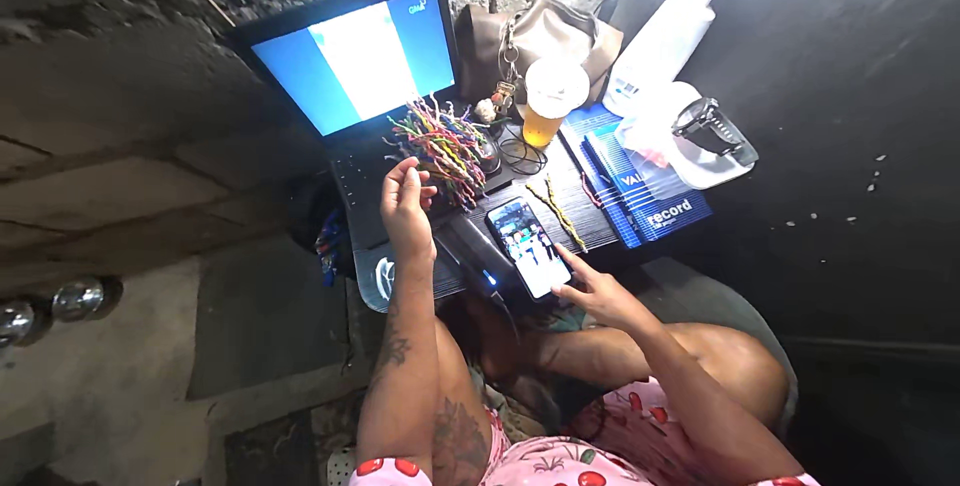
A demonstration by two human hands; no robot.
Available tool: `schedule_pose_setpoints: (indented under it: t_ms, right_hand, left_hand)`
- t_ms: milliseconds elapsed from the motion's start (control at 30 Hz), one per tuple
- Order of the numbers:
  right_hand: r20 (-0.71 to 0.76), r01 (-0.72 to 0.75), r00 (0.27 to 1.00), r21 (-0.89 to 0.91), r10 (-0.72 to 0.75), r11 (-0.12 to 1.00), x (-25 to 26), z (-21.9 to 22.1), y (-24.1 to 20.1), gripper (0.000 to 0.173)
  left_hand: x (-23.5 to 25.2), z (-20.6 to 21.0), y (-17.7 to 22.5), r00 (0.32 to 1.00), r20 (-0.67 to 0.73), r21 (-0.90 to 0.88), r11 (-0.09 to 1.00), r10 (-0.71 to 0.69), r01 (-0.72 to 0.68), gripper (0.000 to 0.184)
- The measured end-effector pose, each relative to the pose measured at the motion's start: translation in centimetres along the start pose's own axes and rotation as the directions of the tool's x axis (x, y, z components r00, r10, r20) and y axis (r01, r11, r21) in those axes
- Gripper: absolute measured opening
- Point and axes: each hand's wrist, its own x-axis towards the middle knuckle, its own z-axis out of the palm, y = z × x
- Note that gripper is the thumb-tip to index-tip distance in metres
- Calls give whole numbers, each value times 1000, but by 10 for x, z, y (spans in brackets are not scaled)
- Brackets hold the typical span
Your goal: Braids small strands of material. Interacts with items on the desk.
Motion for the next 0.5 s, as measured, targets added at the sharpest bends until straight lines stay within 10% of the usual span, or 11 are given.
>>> schedule_pose_setpoints:
  t_ms: [100, 267, 500]
  right_hand:
    - [-148, 73, 981, -336, -129, 939, -10, -20, -38, 52]
    - [-293, 399, 797, -400, -528, 825, 34, -36, -116, 30]
    - [-213, 320, 892, -327, -399, 889, 156, -33, -182, 35]
  left_hand:
    - [2, -2, 2, 1000, 0, -28, 1000, -1, 1, 27]
    - [2, -4, 3, 1000, 5, -45, 999, 15, -15, 26]
    - [1, -10, 5, 999, -1, -26, 999, 36, -36, 27]
